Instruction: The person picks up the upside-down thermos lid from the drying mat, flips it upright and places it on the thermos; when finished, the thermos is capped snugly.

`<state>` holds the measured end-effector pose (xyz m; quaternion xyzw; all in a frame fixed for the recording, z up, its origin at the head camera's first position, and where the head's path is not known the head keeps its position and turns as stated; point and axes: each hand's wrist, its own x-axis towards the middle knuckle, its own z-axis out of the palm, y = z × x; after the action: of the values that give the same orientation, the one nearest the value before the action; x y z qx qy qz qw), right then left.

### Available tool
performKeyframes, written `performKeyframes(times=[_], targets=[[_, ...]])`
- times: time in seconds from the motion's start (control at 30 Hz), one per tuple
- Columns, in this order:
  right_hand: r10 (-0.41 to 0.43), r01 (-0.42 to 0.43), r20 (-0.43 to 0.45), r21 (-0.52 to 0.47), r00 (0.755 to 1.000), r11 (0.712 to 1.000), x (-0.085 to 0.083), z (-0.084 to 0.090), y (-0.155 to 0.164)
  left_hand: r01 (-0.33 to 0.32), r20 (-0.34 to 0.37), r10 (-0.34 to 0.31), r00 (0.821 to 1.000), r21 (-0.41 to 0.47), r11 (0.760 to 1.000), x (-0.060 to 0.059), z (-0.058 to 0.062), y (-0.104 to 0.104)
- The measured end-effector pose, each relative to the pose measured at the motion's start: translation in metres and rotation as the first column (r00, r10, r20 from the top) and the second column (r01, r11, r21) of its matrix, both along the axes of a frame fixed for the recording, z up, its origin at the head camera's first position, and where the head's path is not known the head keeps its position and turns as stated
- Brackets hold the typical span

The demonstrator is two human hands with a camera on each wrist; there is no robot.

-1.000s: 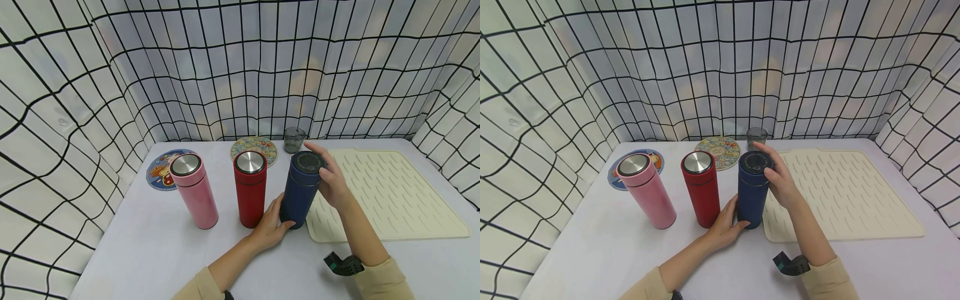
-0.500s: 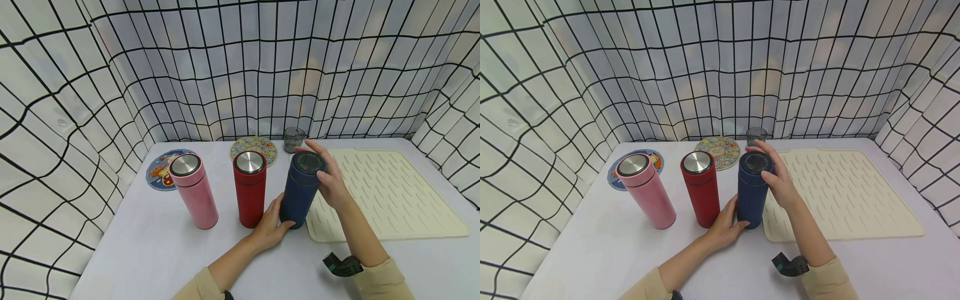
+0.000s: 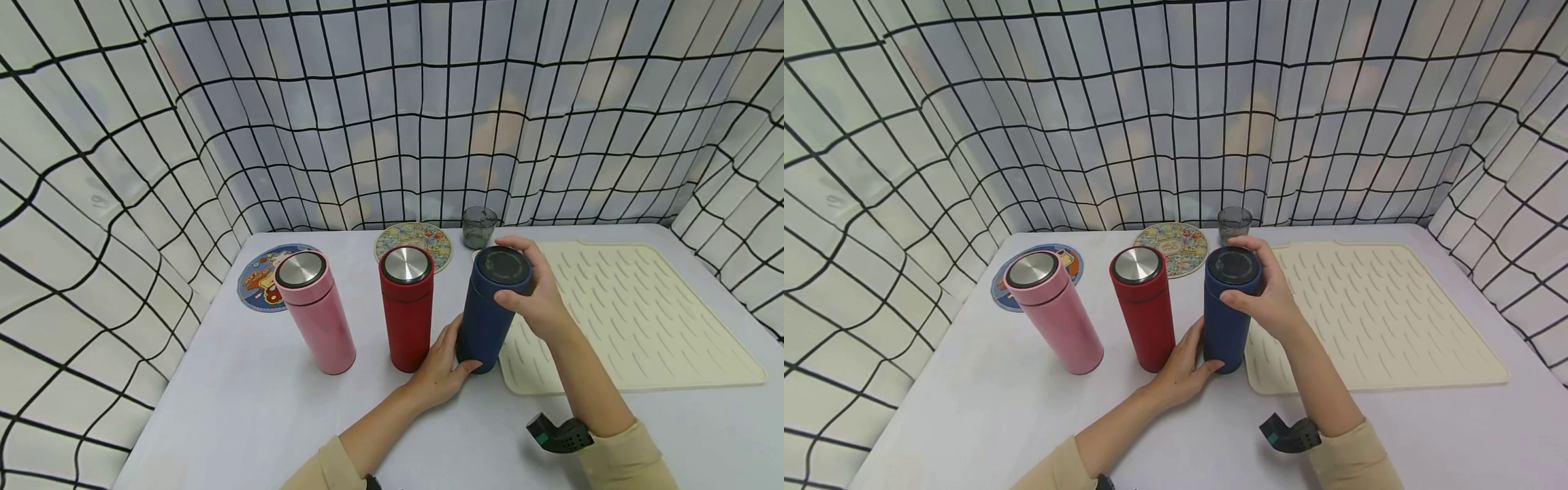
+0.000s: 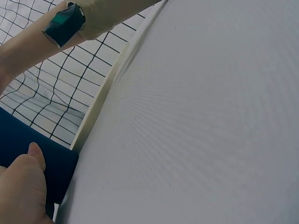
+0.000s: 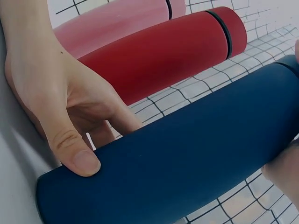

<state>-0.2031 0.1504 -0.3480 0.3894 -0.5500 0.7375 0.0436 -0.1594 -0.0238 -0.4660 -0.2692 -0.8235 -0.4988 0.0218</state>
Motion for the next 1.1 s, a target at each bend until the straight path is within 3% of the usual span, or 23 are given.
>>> performKeyframes(times=[0.1,0.33,0.47,0.6,0.7,0.83,0.93,1.1], targets=[[0.001,-0.001,-0.014,0.018,1.000,1.000,0.000,0.000,0.000,0.001,0.004,-0.001,1.000,0.002,1.000,0.000,0.000,0.000],[0.185,-0.186,0.019,0.013,0.982,0.983,-0.003,0.002,0.006,0.006,0.017,-0.006,1.000,0.003,1.000,0.000,-0.001,0.000],[0.243,-0.243,-0.001,-0.010,0.970,0.970,-0.005,0.001,0.008,0.004,0.010,-0.004,1.000,0.001,1.000,0.000,-0.002,0.000],[0.194,-0.194,-0.018,-0.025,0.981,0.981,-0.004,0.000,0.007,0.002,0.003,-0.002,1.000,0.001,1.000,0.000,-0.002,-0.001],[0.073,-0.073,-0.003,0.013,0.997,0.997,-0.001,0.001,0.004,0.005,0.007,-0.005,1.000,0.005,1.000,0.000,-0.001,0.000],[-0.046,0.045,0.011,0.076,0.999,0.996,0.004,0.004,-0.001,0.006,0.017,-0.007,1.000,0.014,1.000,0.000,-0.001,-0.001],[-0.014,0.014,-0.002,0.064,1.000,0.998,0.004,0.006,-0.002,0.004,0.020,-0.005,1.000,0.015,1.000,-0.001,-0.001,-0.001],[0.140,-0.140,0.017,0.024,0.990,0.990,0.001,0.006,0.002,0.004,0.026,-0.004,1.000,0.008,1.000,0.000,-0.001,-0.001]])
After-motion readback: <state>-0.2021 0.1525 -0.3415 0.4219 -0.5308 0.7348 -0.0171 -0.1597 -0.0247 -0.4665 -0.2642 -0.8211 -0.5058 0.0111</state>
